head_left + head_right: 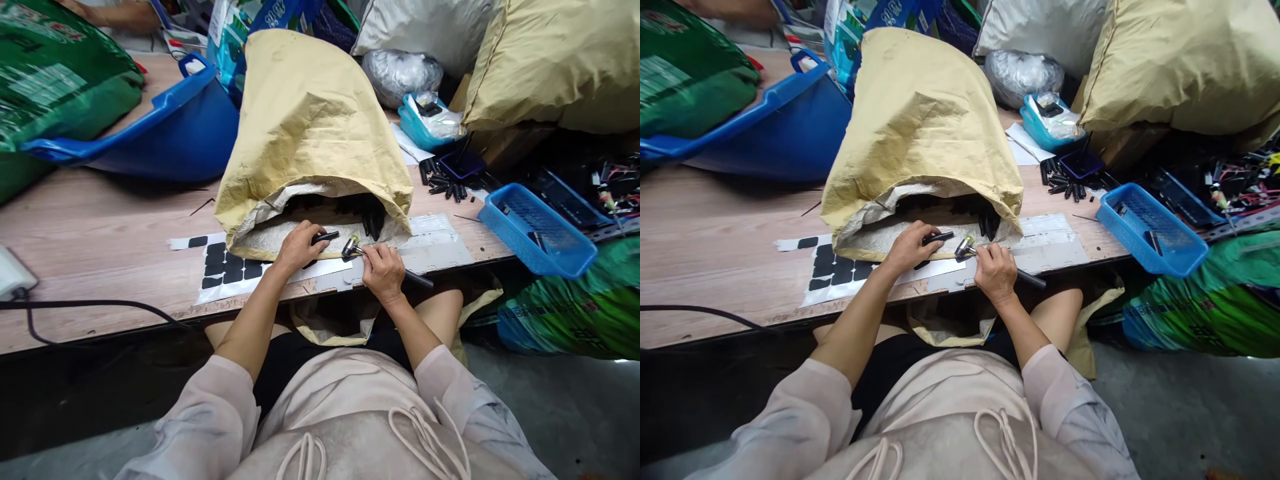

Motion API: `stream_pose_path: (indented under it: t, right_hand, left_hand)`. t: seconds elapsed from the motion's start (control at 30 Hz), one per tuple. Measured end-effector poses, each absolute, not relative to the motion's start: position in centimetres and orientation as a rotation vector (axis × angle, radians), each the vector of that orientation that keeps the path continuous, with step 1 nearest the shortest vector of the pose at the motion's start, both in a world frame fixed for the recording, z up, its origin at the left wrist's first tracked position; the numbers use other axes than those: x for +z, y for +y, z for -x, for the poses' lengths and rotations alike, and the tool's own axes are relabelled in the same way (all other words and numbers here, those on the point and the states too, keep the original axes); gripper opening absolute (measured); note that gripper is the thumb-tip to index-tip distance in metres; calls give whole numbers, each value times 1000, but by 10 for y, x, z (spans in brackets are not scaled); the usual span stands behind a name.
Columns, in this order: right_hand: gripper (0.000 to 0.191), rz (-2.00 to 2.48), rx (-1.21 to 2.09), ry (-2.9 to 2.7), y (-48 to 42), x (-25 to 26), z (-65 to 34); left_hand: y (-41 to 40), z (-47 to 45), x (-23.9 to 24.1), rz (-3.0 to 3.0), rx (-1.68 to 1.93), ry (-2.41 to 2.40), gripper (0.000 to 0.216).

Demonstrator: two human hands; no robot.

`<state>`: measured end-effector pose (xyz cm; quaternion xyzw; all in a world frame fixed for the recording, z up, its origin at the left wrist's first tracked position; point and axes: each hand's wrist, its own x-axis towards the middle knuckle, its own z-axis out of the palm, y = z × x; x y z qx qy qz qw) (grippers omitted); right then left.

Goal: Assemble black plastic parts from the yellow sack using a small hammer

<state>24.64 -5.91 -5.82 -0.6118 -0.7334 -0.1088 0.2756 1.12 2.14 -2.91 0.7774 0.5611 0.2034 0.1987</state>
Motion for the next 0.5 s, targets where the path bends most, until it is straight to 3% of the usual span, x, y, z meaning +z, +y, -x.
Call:
stream_pose_path:
  t: [0.17, 0.5]
  right_hand:
    - [24, 1550, -255, -1966, -56, -56, -255]
    - [32, 1324, 120, -1880, -43, -23, -226]
  left_hand:
    - [16, -2, -49, -2015, 901, 1445, 21]
    - [21, -4, -52, -1965, 877, 1365, 16]
